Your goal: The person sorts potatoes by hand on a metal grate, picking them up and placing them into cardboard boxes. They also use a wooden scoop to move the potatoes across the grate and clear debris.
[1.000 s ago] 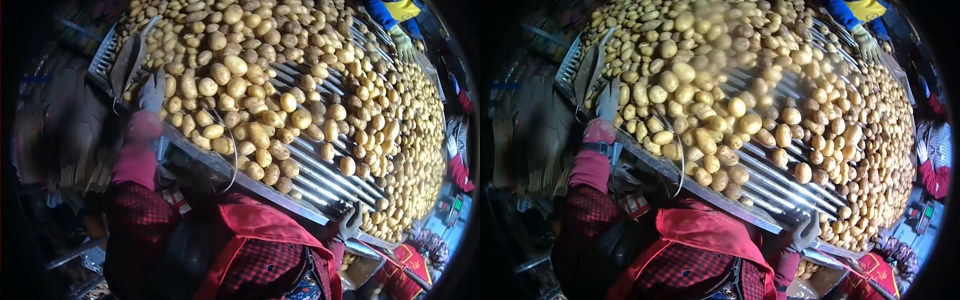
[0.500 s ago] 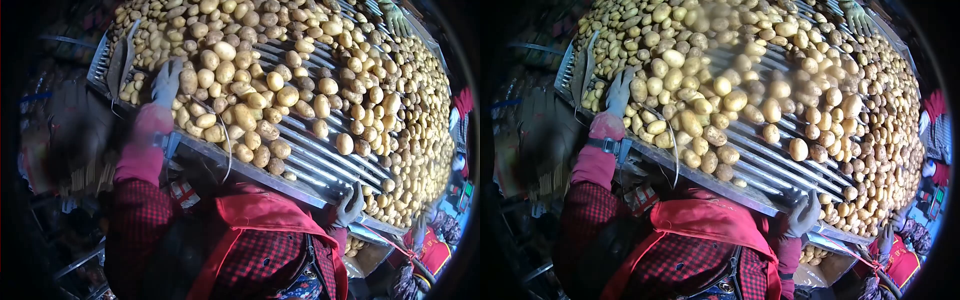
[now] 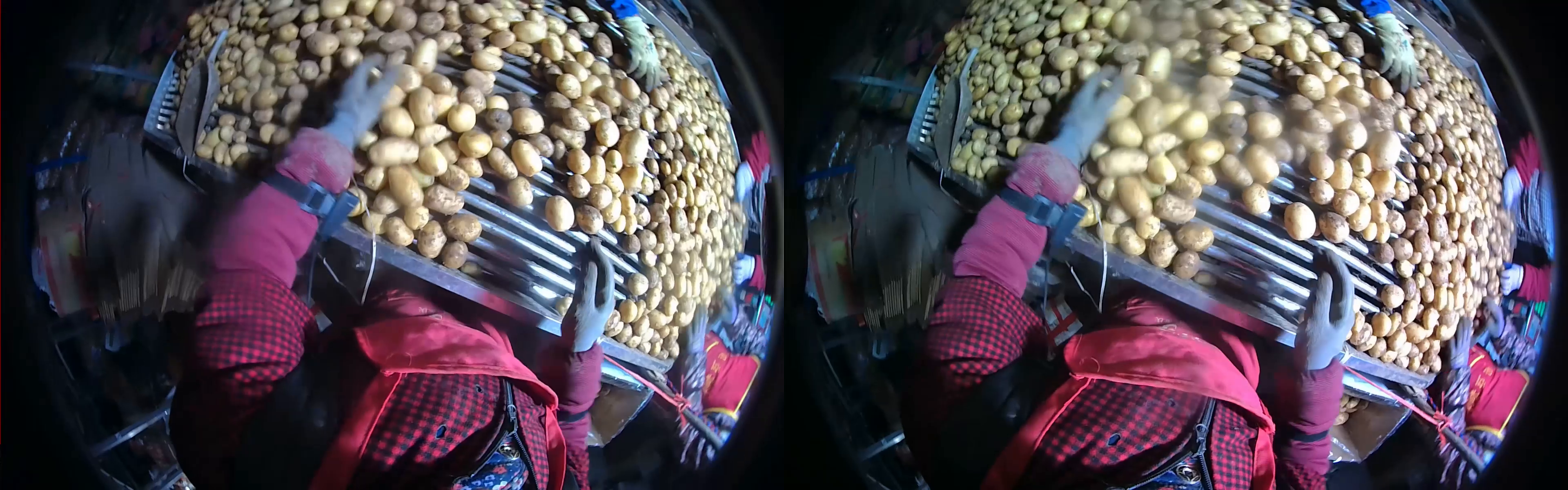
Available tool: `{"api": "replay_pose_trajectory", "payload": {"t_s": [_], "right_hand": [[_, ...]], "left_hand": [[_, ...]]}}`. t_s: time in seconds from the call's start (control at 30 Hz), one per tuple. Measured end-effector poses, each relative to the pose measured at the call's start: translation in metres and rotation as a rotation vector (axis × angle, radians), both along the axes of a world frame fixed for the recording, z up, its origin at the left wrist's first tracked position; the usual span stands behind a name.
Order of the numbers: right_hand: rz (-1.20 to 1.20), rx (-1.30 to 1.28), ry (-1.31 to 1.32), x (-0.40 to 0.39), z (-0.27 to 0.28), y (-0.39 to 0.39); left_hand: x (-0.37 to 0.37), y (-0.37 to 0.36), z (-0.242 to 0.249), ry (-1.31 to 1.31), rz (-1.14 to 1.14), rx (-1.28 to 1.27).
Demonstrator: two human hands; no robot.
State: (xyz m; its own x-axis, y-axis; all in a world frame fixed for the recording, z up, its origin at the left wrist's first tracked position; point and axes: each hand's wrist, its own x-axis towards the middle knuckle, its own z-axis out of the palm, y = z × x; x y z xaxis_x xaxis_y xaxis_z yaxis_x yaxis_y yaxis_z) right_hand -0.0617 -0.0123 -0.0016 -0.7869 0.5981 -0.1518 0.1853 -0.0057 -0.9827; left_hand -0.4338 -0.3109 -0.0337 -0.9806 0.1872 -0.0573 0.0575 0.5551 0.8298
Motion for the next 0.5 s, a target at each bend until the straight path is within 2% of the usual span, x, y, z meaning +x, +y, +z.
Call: {"api": "replay_pose_trajectory", "payload": {"t_s": [0.07,0.13,0.2,0.23,0.27,0.3,0.37,0.4,0.5], "right_hand": [[0.149,0.039,0.1,-0.038,0.052,-0.002],[0.287,-0.151,0.18,-0.062,0.106,-0.003],[0.394,-0.145,0.189,-0.08,0.169,-0.016],[0.509,-0.188,0.188,-0.082,0.192,-0.017],[0.671,-0.177,0.269,-0.087,0.207,-0.013],[0.768,-0.096,0.345,-0.092,0.216,-0.015],[0.844,0.127,0.514,-0.106,0.232,-0.031],[0.86,0.24,0.583,-0.099,0.223,-0.031],[0.834,0.479,0.724,-0.091,0.208,-0.046]], "left_hand": [[0.024,0.038,0.01,0.208,-0.134,-0.42],[0.022,0.064,0.011,0.152,-0.151,-0.385],[0.011,0.074,-0.006,0.061,-0.208,-0.188],[0.005,0.073,-0.026,0.177,-0.277,-0.287],[0.008,0.074,-0.017,0.296,-0.334,-0.392],[0.01,0.089,-0.013,0.158,-0.147,-0.254],[0.004,0.094,-0.012,0.227,-0.13,-0.389],[0.003,0.096,-0.011,0.231,-0.119,-0.419],[-0.003,0.098,-0.017,0.244,-0.127,-0.375]]}}
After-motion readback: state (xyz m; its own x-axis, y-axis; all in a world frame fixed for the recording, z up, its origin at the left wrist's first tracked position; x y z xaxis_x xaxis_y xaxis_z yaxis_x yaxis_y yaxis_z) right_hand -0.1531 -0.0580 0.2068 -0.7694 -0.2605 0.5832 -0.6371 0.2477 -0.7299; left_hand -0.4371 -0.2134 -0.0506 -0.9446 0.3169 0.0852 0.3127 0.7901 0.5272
